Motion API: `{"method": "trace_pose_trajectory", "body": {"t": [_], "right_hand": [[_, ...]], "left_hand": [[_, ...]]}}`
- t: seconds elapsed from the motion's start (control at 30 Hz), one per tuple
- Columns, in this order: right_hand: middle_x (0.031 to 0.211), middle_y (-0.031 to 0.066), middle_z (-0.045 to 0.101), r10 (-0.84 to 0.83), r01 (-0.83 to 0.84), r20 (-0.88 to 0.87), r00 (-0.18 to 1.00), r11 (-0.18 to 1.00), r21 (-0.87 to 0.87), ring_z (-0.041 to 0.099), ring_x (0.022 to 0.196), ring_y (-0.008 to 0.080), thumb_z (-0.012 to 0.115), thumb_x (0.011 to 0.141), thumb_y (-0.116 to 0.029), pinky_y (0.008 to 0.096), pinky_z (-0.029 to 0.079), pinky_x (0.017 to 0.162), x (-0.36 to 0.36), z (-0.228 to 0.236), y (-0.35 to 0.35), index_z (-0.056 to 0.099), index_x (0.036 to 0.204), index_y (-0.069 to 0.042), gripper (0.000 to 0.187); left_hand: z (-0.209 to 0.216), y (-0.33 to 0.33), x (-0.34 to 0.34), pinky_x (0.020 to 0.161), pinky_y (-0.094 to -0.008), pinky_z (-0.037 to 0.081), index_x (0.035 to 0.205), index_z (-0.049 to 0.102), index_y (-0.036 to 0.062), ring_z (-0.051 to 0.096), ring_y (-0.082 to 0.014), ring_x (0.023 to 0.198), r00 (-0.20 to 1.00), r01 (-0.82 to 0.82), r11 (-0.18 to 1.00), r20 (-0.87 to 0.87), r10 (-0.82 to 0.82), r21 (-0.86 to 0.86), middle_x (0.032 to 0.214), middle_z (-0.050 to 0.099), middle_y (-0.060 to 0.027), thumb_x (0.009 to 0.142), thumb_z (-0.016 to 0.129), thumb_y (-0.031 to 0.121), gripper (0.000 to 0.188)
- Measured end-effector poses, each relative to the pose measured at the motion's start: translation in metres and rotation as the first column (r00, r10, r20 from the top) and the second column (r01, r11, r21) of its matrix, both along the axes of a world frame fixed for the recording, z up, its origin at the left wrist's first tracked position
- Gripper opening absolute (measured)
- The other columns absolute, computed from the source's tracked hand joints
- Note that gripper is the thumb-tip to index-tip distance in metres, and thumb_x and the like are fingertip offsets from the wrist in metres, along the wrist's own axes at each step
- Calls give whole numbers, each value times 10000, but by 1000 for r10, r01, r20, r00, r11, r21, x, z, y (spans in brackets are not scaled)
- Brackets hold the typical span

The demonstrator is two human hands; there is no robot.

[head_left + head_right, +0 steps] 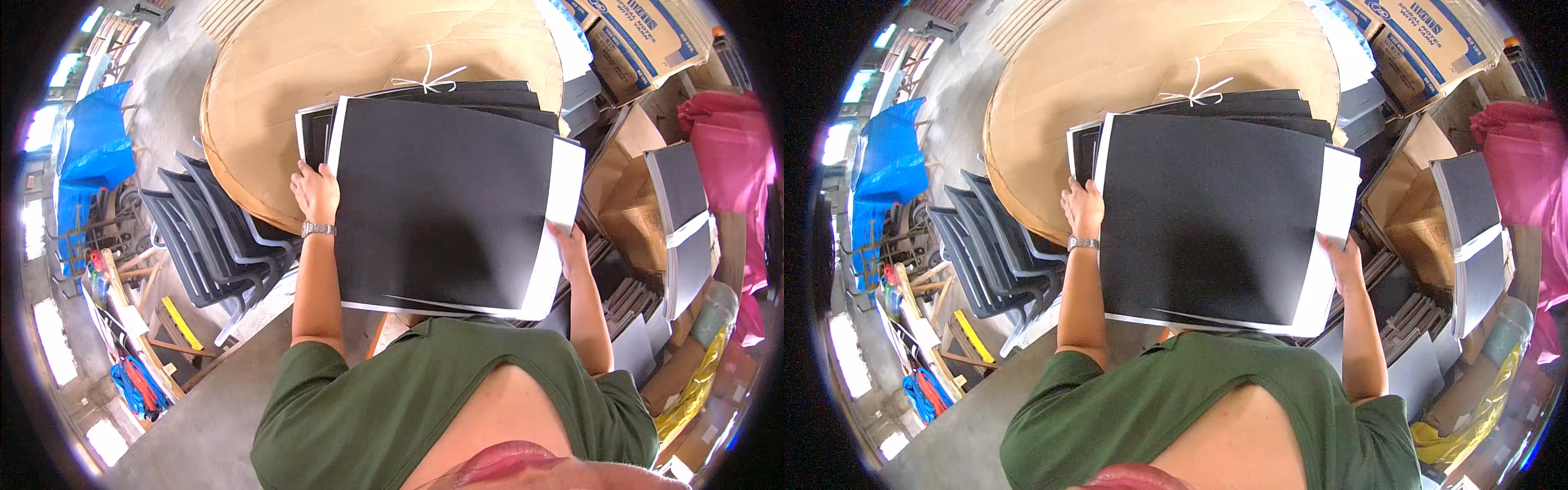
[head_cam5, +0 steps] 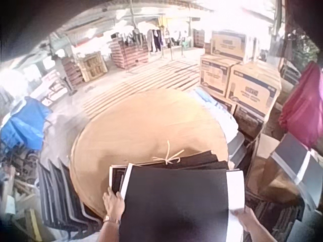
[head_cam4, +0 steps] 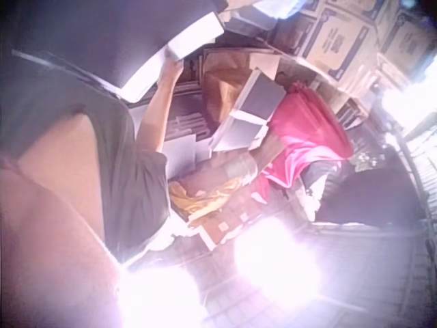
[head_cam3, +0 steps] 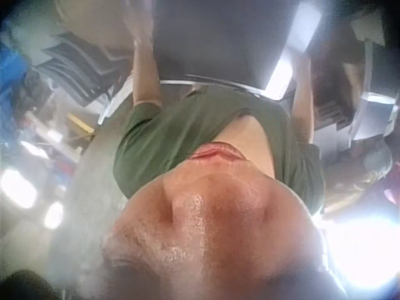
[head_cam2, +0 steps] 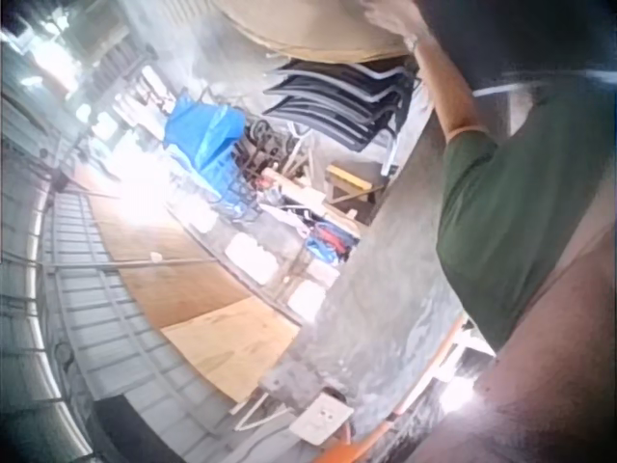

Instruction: The person picks up black folders from multiple stacks, turns them over to look at the pages inside, and carries a stack while walking through a manufacturing facility.

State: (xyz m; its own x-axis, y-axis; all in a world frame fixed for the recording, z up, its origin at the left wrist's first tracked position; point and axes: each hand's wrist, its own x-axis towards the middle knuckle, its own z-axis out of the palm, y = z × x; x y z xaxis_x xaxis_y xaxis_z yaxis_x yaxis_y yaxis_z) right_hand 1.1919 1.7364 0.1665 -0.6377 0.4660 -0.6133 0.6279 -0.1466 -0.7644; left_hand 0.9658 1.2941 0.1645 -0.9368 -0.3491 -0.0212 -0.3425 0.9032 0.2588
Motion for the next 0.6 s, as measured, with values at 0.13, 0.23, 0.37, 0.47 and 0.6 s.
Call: {"method": "trace_pose_trajectory", "body": {"t": [0.13,0.23,0.37,0.47,0.6], "right_hand": [[1066,116,637,-43,44,-10,999,997,58,602,952,187,742,819,-248,310,478,836,15,5,-13,558,1173,35,489],[1058,119,640,-53,53,6,999,997,53,608,940,191,758,802,-290,308,485,826,23,-5,-9,559,1177,28,531],[1066,129,644,-56,55,-37,998,998,-9,616,948,202,793,755,-319,313,487,836,25,-16,-3,556,1189,33,608],[1093,129,640,-71,70,-41,997,997,-28,612,977,198,780,771,-269,308,463,882,13,-1,-11,550,1202,29,572],[1088,130,635,-84,83,-80,993,996,-9,613,963,203,748,800,-229,321,479,844,22,-18,-8,529,1205,24,525]], "left_hand": [[-12,-2,-4,1017,-487,360,1332,425,-50,440,-459,1180,998,35,999,54,-34,-9,1246,469,-325,904,467,328,572],[-8,28,-21,1084,-546,250,1346,446,18,308,-507,1293,971,193,970,-116,-211,-147,1393,348,-321,892,519,322,552],[14,105,-78,1075,-444,313,1215,573,-6,461,-356,1245,699,713,661,-312,-644,233,1311,507,-225,940,522,333,440],[10,153,-99,1006,-427,396,1127,607,-17,506,-330,1191,633,755,625,27,-774,200,1250,550,-187,923,490,487,557],[5,179,-90,987,-478,400,1206,528,-2,455,-335,1235,665,745,661,22,-746,-88,1292,494,-177,862,435,669,760]]}}
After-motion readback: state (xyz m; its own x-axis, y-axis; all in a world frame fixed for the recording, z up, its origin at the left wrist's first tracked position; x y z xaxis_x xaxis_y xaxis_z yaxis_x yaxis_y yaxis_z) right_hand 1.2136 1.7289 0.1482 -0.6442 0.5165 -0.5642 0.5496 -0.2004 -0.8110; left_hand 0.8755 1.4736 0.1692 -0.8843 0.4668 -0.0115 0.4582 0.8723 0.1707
